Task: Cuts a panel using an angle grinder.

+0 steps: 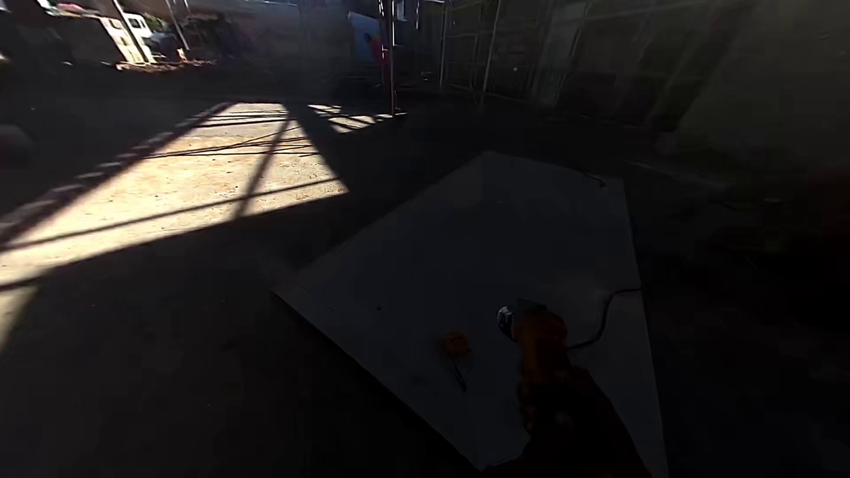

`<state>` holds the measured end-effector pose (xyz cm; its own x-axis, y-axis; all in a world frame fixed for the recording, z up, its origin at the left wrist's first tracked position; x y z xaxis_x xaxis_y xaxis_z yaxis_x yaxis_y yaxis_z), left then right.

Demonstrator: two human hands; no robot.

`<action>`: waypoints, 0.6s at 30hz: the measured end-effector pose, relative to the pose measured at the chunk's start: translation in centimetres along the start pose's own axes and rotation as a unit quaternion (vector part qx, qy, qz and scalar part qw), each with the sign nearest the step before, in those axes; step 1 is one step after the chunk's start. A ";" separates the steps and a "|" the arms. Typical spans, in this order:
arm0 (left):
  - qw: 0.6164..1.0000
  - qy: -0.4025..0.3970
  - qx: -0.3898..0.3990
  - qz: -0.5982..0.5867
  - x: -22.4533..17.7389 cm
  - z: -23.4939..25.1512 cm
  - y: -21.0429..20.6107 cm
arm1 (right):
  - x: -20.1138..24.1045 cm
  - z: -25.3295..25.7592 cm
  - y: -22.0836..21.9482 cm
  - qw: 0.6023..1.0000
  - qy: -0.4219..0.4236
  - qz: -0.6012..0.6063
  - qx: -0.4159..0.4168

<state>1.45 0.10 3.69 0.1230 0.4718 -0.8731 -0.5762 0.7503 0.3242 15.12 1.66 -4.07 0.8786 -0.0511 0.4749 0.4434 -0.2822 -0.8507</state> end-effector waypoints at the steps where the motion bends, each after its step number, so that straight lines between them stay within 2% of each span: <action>1: 1.000 -0.016 -0.013 -0.003 0.3 -0.4 0.3 | -0.3 0.2 -0.2 1.000 -0.021 0.010 0.012; 4: 0.999 -0.024 -0.035 -0.013 0.5 -1.0 0.7 | -1.1 0.4 -1.2 0.998 -0.048 0.004 0.039; 11: 0.995 -0.062 -0.075 0.004 0.1 -1.6 2.3 | -2.4 0.8 -2.6 0.997 -0.074 0.005 0.020; 15: 0.983 -0.083 -0.156 0.042 -1.2 -2.2 4.3 | -3.0 1.3 -5.1 0.996 -0.047 -0.026 -0.070; 18: 0.979 -0.065 -0.192 -0.001 -0.8 -2.7 6.4 | -4.1 2.8 -7.3 0.990 -0.064 -0.091 -0.092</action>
<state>-4.50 3.30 5.54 0.2111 0.5444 -0.8119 -0.8341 0.5334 0.1408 8.78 6.65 -0.43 0.8079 0.1353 0.5735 0.5665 -0.4460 -0.6929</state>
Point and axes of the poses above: each hand's wrist, its own z-axis towards the middle knuckle, its own y-axis out of the back of the hand, x = y × z, the point moved 9 cm from there along z, towards the middle knuckle, and after that the axes turned 6 degrees about z, right-handed, at the moved point
